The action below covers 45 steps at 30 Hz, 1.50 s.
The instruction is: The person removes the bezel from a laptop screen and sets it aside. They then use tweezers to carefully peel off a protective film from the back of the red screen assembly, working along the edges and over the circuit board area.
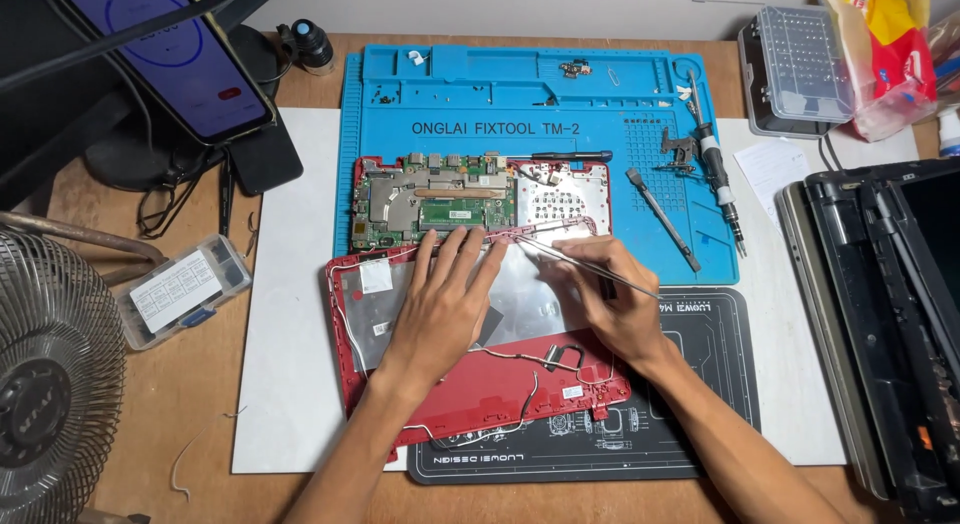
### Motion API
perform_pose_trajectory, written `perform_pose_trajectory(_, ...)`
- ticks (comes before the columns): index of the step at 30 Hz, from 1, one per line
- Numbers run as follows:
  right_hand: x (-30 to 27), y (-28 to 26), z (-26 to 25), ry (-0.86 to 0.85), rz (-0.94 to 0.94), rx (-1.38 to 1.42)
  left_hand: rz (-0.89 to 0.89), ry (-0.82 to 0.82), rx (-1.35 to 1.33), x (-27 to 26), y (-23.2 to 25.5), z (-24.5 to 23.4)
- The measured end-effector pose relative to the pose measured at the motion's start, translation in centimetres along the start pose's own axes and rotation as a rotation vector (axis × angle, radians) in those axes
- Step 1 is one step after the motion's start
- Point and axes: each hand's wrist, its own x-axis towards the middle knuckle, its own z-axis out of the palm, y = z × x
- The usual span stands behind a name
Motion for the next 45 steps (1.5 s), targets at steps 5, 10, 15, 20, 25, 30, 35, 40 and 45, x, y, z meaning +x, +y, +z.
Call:
perform_pose_trajectory(5,-0.2,0.2,-0.1,-0.015,-0.003,-0.015,0.006,-0.014,0.013,-0.2,-0.1,0.3)
perform_pose_trajectory(10,-0.1,-0.2,-0.4,-0.005,-0.043,-0.059,0.007,-0.037,0.009,-0.2,-0.1,0.1)
perform_pose_trajectory(15,0.0,-0.1,-0.4,-0.009,-0.052,-0.049,0.004,-0.045,0.003,0.0,-0.1,-0.3)
perform_pose_trajectory(20,0.3,-0.5,-0.4,0.001,-0.068,-0.033,0.008,-0.060,0.011,0.0,-0.1,-0.2)
perform_pose_trajectory(25,-0.4,0.3,-0.4,0.029,-0.081,-0.049,0.007,-0.058,0.007,-0.1,-0.2,-0.1)
perform_pose_trajectory(30,-0.6,1.1,-0.5,0.125,-0.115,-0.023,0.001,-0.059,0.011,0.1,0.0,-0.5)
perform_pose_trajectory(35,-0.1,1.1,-1.4,0.188,-0.063,0.025,0.008,-0.051,0.019,0.0,0.0,-0.3)
perform_pose_trajectory(40,0.4,0.9,-1.7,0.180,-0.008,0.015,0.010,-0.025,-0.003,-0.2,0.0,-0.2)
perform_pose_trajectory(45,0.3,1.0,-1.4,0.182,-0.037,0.023,0.007,-0.029,-0.014,-0.1,0.1,-0.3)
